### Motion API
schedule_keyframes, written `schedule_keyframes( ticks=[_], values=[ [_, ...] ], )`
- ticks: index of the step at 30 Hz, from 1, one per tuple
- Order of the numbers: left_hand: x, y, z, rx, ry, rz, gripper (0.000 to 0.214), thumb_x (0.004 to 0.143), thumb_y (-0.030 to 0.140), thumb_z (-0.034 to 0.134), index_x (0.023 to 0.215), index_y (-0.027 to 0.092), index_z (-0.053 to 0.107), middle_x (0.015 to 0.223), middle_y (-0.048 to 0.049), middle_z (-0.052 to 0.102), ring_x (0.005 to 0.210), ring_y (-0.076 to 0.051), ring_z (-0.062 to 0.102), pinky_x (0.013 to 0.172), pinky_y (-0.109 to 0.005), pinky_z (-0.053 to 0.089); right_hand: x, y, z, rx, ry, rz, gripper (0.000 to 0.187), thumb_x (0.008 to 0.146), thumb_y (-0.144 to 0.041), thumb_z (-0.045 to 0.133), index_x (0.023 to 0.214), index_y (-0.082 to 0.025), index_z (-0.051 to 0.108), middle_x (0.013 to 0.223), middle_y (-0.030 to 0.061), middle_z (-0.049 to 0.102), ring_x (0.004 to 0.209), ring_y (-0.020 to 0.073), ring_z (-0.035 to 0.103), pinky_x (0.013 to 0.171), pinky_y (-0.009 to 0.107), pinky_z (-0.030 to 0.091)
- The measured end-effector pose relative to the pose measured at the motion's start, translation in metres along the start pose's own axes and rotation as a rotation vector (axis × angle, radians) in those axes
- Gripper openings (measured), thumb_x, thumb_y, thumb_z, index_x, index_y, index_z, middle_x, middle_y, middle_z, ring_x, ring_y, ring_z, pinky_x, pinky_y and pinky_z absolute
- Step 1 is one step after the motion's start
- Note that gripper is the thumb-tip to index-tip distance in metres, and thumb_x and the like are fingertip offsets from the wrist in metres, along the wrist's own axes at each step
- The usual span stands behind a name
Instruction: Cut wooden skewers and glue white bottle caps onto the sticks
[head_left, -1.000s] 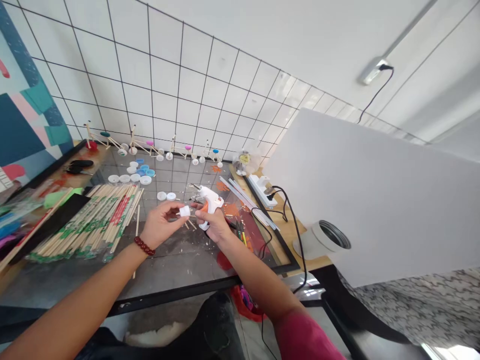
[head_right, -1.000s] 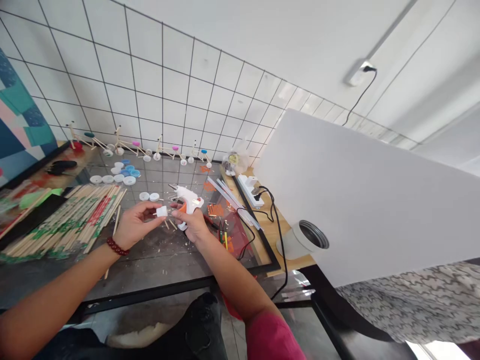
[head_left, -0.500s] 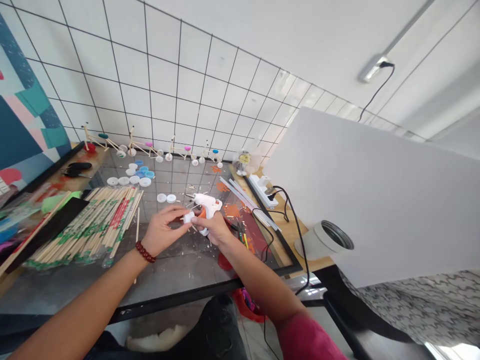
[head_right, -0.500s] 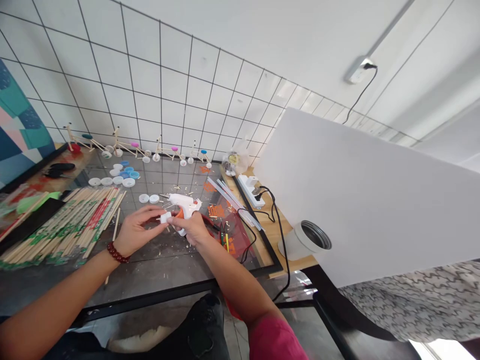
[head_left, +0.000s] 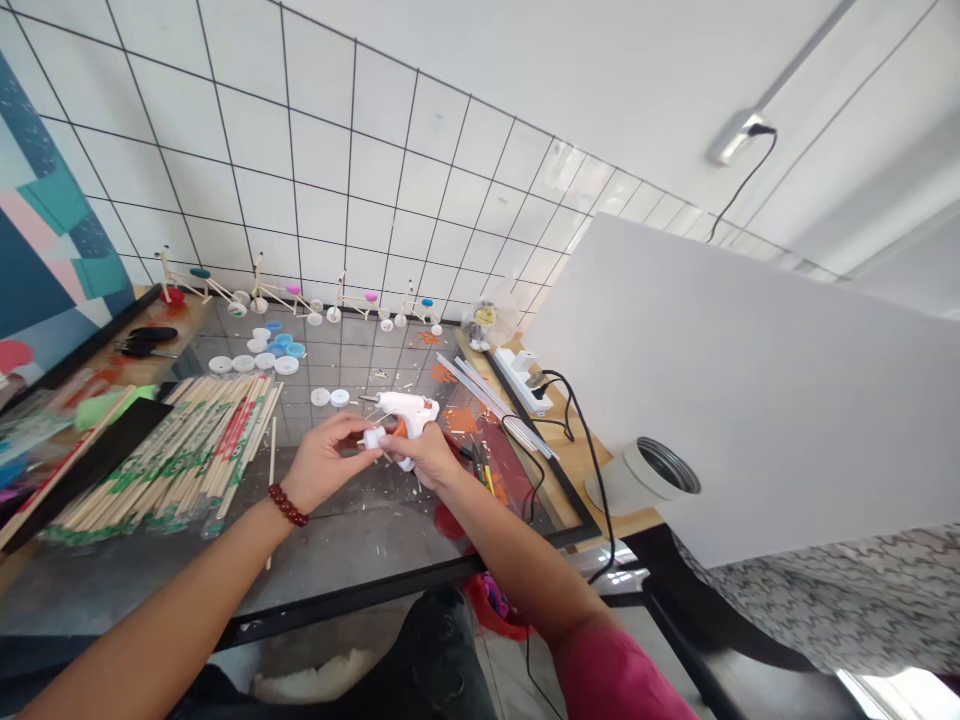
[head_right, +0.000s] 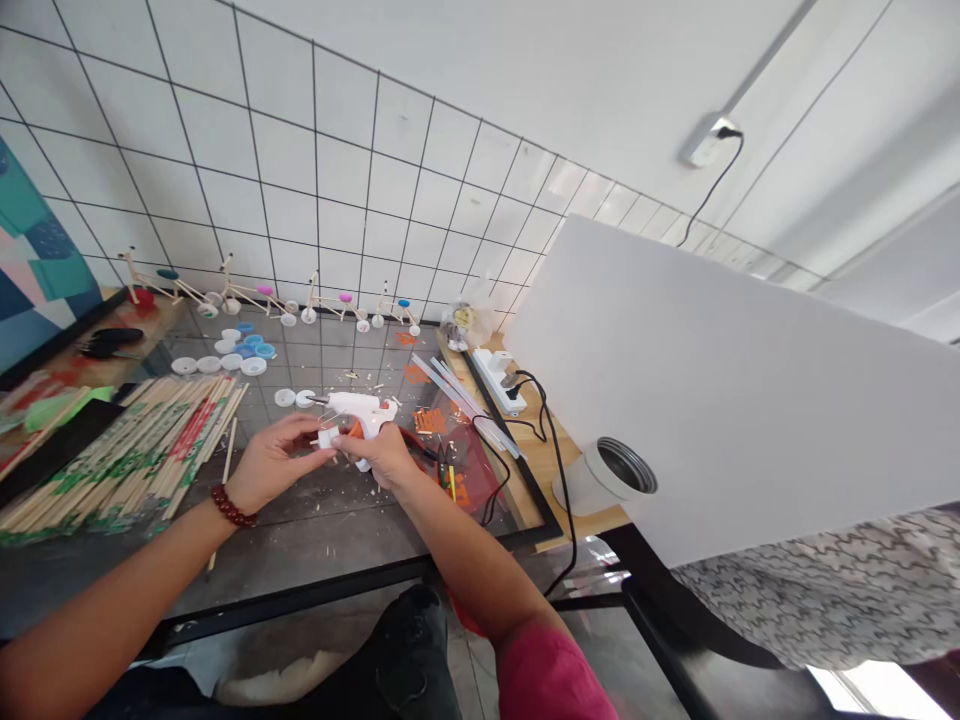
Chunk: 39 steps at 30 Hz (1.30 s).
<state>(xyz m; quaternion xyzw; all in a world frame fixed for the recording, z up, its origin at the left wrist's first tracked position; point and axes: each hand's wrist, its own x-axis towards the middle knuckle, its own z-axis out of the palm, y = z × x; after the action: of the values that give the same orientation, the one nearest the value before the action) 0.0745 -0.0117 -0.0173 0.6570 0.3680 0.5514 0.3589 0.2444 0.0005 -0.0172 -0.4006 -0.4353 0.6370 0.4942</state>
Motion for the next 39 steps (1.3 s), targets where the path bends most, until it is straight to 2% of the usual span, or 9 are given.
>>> schedule_keyframes(
  ticks=[5,11,17,21,23,25,28,32,39],
  values=[
    [-0.002,-0.008,0.002,0.009,0.041,-0.01,0.024,0.068,0.028,0.079,0.091,0.02,0.078,0.091,-0.0073,0.072,0.077,-0.019,0.07,0.071,-0.033,0.063,0.0,-0.001,0.003,-0.003,0.019,-0.053,0.041,0.044,-0.029,0.092,0.073,-0.015,0.066,0.063,-0.0029,0.061,0.052,0.0079,0.047,0.05,0.021,0.038],
    [-0.001,-0.006,0.001,0.031,0.038,-0.007,0.02,0.067,0.028,0.08,0.084,0.019,0.077,0.085,-0.0059,0.071,0.076,-0.018,0.069,0.067,-0.03,0.062,0.0,0.003,0.002,-0.081,-0.013,-0.056,0.043,0.043,-0.031,0.092,0.075,-0.015,0.067,0.065,-0.0025,0.062,0.058,0.0096,0.05,0.056,0.023,0.041],
    [0.001,-0.011,0.003,-0.239,0.083,-0.233,0.034,0.056,0.028,0.089,0.086,0.018,0.077,0.088,-0.0066,0.074,0.08,-0.02,0.07,0.073,-0.031,0.059,0.002,0.003,0.004,0.004,0.028,-0.047,0.044,0.043,-0.032,0.094,0.072,-0.015,0.066,0.061,-0.003,0.06,0.05,0.0073,0.045,0.048,0.021,0.036],
    [0.007,-0.007,-0.003,-0.536,0.233,-0.465,0.04,0.049,0.022,0.094,0.084,0.014,0.076,0.082,-0.0073,0.076,0.073,-0.017,0.07,0.074,-0.03,0.058,0.0,-0.004,0.001,0.088,0.017,-0.086,0.039,0.055,-0.041,0.089,0.073,-0.016,0.066,0.063,-0.0007,0.062,0.049,0.0069,0.043,0.047,0.021,0.035],
    [0.012,-0.003,-0.009,-0.672,0.314,-0.528,0.036,0.049,0.015,0.093,0.079,0.012,0.075,0.078,-0.0066,0.076,0.069,-0.016,0.07,0.07,-0.028,0.058,-0.001,-0.007,-0.001,0.127,0.009,-0.104,0.038,0.059,-0.045,0.086,0.075,-0.016,0.067,0.068,0.0012,0.065,0.05,0.0082,0.046,0.047,0.021,0.035],
    [0.017,0.002,-0.016,-0.766,0.364,-0.566,0.026,0.055,0.007,0.089,0.075,0.011,0.073,0.078,-0.0066,0.076,0.068,-0.014,0.07,0.066,-0.023,0.058,-0.003,-0.01,-0.005,0.132,-0.022,-0.124,0.039,0.063,-0.049,0.084,0.077,-0.016,0.068,0.072,0.0031,0.067,0.051,0.0097,0.05,0.047,0.022,0.036],
    [0.023,0.005,-0.024,-0.875,0.425,-0.619,0.015,0.072,-0.001,0.075,0.082,0.011,0.072,0.084,-0.0086,0.077,0.072,-0.013,0.073,0.066,-0.018,0.059,-0.004,-0.011,-0.011,0.06,-0.088,-0.173,0.043,0.073,-0.057,0.076,0.086,-0.016,0.069,0.073,0.0042,0.068,0.054,0.0121,0.053,0.049,0.024,0.037],
    [0.027,0.004,-0.03,-1.004,0.513,-0.677,0.014,0.09,0.002,0.057,0.089,0.009,0.07,0.087,-0.0119,0.077,0.078,-0.015,0.075,0.069,-0.019,0.062,-0.007,-0.009,-0.015,-0.12,-0.093,-0.248,0.048,0.081,-0.063,0.067,0.094,-0.017,0.069,0.065,0.001,0.062,0.056,0.0123,0.051,0.052,0.023,0.035],
    [0.024,0.003,-0.032,-1.0,0.423,-0.765,0.014,0.095,0.017,0.057,0.09,0.009,0.068,0.088,-0.0136,0.077,0.074,-0.018,0.075,0.063,-0.024,0.063,-0.014,-0.008,-0.003,-0.288,-0.061,-0.27,0.05,0.074,-0.061,0.074,0.098,-0.017,0.067,0.075,0.002,0.066,0.063,0.0135,0.053,0.062,0.027,0.043]
  ],
)
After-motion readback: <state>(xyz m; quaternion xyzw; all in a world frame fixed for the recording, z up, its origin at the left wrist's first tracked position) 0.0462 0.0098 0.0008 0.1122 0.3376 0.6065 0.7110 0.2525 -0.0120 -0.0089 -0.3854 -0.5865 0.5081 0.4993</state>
